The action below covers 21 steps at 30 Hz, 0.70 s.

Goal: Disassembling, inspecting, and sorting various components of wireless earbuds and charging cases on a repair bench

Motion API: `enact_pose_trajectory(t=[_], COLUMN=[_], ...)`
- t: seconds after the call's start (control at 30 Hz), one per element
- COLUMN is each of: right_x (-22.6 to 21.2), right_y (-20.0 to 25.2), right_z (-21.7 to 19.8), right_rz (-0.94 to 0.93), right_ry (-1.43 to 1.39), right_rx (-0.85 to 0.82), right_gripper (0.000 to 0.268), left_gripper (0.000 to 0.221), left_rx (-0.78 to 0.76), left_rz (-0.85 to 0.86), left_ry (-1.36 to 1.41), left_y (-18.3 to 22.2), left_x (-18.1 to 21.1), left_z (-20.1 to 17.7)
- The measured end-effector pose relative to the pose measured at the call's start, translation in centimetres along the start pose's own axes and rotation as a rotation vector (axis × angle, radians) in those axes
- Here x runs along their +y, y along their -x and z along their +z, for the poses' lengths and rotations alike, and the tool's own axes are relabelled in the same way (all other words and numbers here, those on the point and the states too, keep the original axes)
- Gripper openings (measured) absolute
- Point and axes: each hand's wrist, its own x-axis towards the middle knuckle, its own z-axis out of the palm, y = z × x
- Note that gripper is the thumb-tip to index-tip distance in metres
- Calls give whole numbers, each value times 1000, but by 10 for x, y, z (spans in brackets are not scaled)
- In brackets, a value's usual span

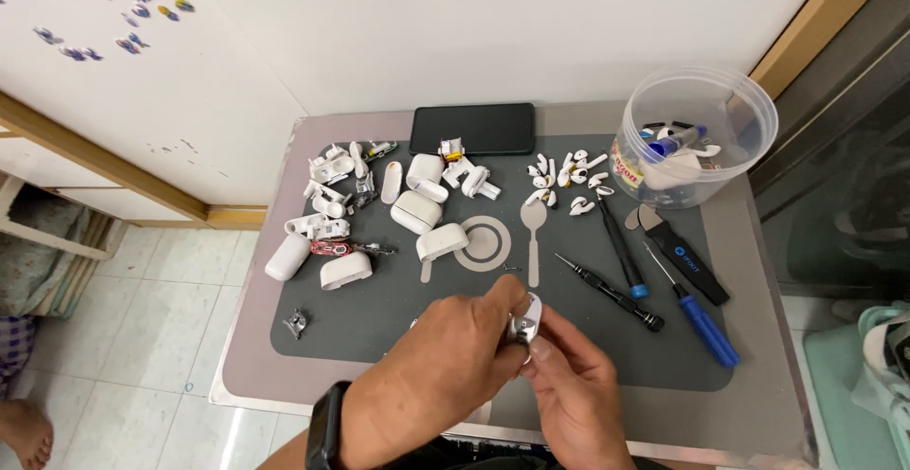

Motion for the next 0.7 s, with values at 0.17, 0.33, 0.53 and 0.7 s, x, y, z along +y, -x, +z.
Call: enact_pose_trajectory(t=[0.17,0.33,0.53,0.7], right_x=[-7,-13,0,0], right_y=[-2,0,0,0], right_z=[3,-3,-20,-22], right_rz=[-13,-46,-95,-88], right_ry=[-80,-25,-19,-59], right_rx=[-78,11,-24,-50], right_gripper=[46,48,48,47], left_gripper=[13,12,19,19], left_rx=[31,168,240,208], left_rz=[-237,-215,-70,-17], left_ry=[430,391,751,854], left_y=[7,9,11,7], left_x=[27,21,20,15], left_z=[-24,3,8,14])
